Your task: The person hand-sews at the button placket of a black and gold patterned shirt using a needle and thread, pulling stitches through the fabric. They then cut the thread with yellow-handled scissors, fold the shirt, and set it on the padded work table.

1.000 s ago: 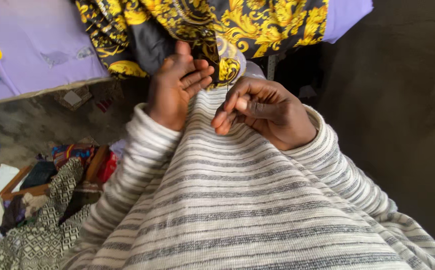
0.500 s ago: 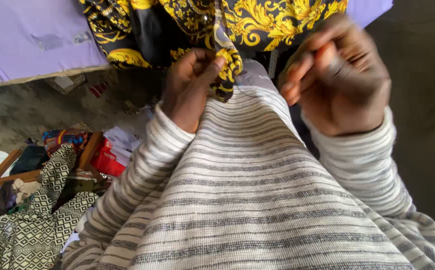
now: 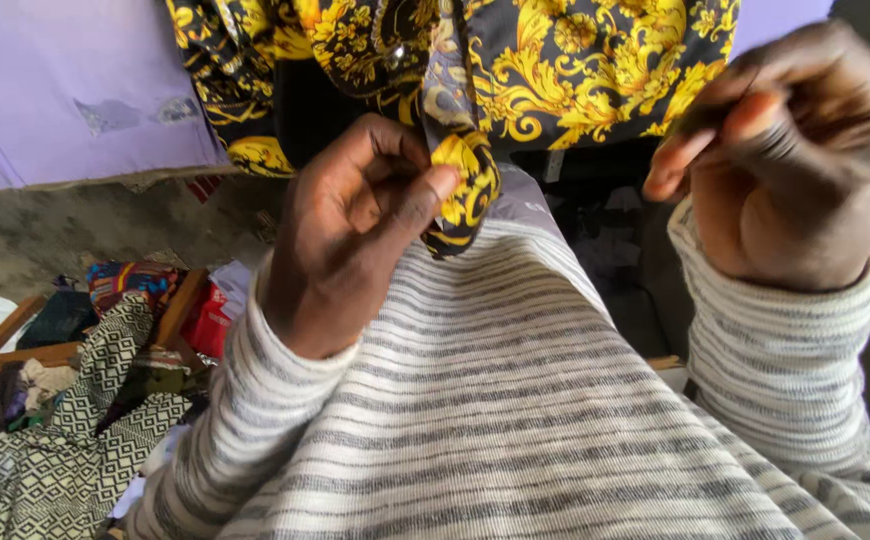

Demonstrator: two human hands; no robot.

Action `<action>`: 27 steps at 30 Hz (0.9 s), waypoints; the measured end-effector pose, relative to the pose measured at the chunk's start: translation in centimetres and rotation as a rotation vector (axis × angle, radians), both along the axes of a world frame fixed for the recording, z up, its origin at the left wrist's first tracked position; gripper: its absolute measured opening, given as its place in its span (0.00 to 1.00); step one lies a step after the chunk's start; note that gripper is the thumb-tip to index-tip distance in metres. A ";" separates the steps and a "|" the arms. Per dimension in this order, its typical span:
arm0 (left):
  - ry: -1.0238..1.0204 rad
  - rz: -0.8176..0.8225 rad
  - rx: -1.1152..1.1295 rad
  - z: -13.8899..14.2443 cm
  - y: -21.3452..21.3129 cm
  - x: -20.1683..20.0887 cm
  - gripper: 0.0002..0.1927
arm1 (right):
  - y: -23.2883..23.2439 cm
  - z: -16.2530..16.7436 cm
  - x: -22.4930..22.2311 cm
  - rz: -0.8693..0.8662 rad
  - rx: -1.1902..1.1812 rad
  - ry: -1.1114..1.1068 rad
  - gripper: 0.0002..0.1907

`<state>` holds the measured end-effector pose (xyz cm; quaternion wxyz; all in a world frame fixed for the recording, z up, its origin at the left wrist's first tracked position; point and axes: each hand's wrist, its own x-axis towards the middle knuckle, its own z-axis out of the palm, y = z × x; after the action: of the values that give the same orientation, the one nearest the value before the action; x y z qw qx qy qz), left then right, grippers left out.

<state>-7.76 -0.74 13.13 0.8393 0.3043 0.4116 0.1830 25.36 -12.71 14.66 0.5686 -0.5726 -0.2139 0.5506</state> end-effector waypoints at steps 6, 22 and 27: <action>0.030 -0.024 0.138 1.8 -0.1 0.1 0.07 | -1.2 0.6 -3.6 0.035 -0.249 0.029 0.07; 0.203 -0.194 0.028 -0.9 -1.7 1.5 0.21 | -0.1 3.8 -2.5 0.033 -0.011 0.316 0.12; 0.295 -0.209 0.793 -4.3 -3.5 2.7 0.31 | 2.3 5.6 -2.0 0.043 -0.011 0.535 0.10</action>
<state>-5.09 -4.28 8.86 0.6039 0.6659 0.3919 0.1957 23.37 -10.45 20.28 0.5900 -0.4052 -0.0651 0.6953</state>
